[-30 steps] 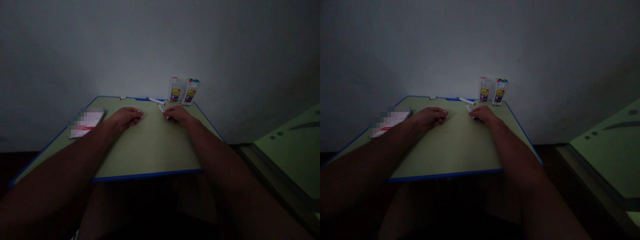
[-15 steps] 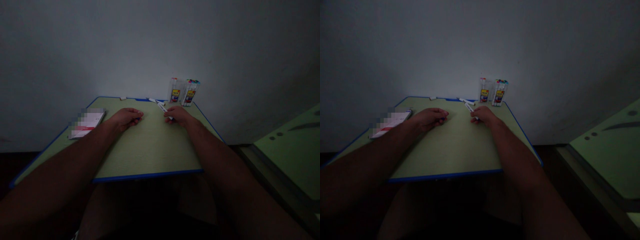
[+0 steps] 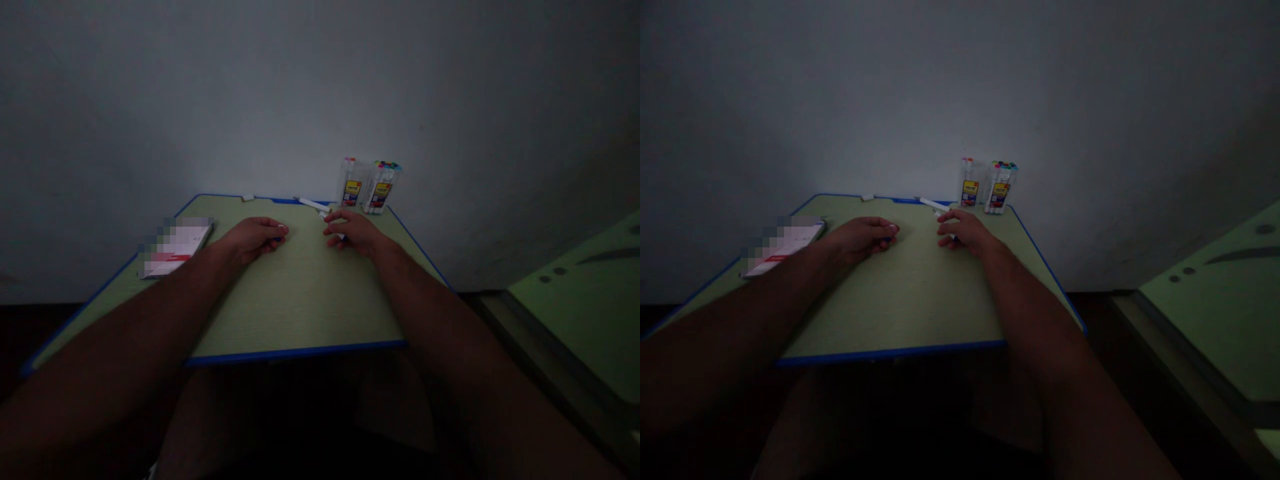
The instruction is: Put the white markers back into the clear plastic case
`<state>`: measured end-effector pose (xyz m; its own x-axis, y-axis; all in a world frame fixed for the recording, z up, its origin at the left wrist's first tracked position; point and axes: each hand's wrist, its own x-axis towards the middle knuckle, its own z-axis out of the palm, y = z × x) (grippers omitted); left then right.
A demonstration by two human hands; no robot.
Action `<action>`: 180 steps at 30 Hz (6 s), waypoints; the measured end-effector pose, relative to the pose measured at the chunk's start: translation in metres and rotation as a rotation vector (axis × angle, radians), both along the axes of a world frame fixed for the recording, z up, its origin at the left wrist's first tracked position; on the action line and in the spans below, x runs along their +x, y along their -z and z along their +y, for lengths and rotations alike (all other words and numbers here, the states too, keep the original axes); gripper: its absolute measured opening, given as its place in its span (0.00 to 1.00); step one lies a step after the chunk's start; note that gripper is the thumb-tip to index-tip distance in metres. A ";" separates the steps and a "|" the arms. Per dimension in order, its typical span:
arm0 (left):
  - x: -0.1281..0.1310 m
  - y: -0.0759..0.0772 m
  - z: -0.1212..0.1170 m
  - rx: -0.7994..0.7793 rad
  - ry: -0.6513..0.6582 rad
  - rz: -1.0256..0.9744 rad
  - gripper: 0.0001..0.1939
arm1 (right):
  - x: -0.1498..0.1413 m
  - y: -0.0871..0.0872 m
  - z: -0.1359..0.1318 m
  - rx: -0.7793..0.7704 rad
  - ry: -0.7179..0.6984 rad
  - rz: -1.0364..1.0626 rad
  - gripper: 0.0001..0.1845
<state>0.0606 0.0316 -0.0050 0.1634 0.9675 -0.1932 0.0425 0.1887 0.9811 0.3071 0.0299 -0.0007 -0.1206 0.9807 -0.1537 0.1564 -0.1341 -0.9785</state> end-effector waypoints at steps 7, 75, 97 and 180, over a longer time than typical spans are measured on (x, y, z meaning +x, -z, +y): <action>0.001 -0.002 -0.001 -0.019 -0.032 -0.012 0.06 | 0.000 -0.002 -0.002 0.014 -0.056 -0.003 0.09; -0.006 -0.002 0.003 -0.032 -0.050 -0.026 0.03 | 0.003 0.002 0.003 0.119 0.050 -0.103 0.04; -0.006 -0.001 0.001 -0.001 -0.019 -0.029 0.04 | 0.000 0.006 0.003 0.120 -0.005 -0.059 0.03; 0.004 0.001 -0.002 0.120 0.017 -0.011 0.04 | -0.003 0.007 0.001 0.166 0.043 0.035 0.06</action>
